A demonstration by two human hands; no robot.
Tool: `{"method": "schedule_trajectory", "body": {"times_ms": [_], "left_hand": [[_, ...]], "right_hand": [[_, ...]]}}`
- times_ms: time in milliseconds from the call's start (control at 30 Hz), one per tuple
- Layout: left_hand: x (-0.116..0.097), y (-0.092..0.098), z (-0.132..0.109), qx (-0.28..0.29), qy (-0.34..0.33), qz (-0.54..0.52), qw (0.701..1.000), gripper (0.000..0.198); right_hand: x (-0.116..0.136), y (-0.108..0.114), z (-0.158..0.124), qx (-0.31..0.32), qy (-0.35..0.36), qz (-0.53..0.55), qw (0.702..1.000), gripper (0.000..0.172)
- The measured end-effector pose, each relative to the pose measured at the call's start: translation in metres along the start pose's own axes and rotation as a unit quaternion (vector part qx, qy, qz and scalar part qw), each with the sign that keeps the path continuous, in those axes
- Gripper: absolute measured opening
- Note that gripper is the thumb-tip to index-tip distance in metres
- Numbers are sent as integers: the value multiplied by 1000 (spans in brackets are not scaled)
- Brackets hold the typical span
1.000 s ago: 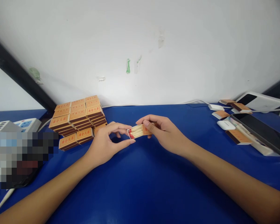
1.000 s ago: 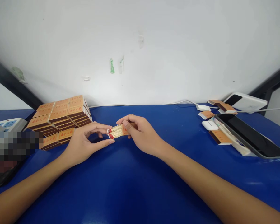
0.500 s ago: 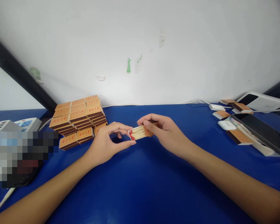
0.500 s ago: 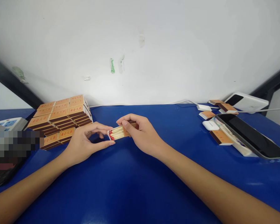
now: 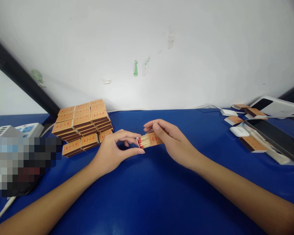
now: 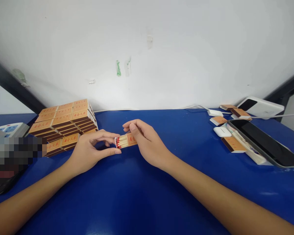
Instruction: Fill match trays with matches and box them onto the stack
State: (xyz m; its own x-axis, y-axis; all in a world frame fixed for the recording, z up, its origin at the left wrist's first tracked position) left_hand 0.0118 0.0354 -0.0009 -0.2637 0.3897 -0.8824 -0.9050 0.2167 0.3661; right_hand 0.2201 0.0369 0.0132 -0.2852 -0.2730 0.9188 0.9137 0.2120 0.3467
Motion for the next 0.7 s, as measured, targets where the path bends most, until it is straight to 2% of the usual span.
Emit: {"method": "schedule_trajectory", "body": {"times_ms": [233, 400, 700], "left_hand": [[-1, -4, -2, 12, 0, -32, 999, 40], [-2, -10, -3, 28, 16, -56, 998, 48], [-5, -13, -5, 84, 22, -36, 996, 49]], "right_hand": [[-1, -9, -6, 65, -36, 13, 997, 40], [4, -13, -12, 90, -45, 17, 995, 40], [11, -27, -23, 171, -26, 63, 983, 42]]}}
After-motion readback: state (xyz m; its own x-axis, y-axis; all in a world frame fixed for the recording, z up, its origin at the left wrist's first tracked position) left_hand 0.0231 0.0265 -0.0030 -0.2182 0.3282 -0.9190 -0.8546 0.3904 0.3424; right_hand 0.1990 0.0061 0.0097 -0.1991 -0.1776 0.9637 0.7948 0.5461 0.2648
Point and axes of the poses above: each hand's wrist, its own z-axis towards the middle knuckle, its own y-axis out of the back of the hand, x = y × z, the point moved 3 cm from there along z, towards the middle knuckle, and after that the axes turned 7 degrees about -z, right-handed, at the moved point
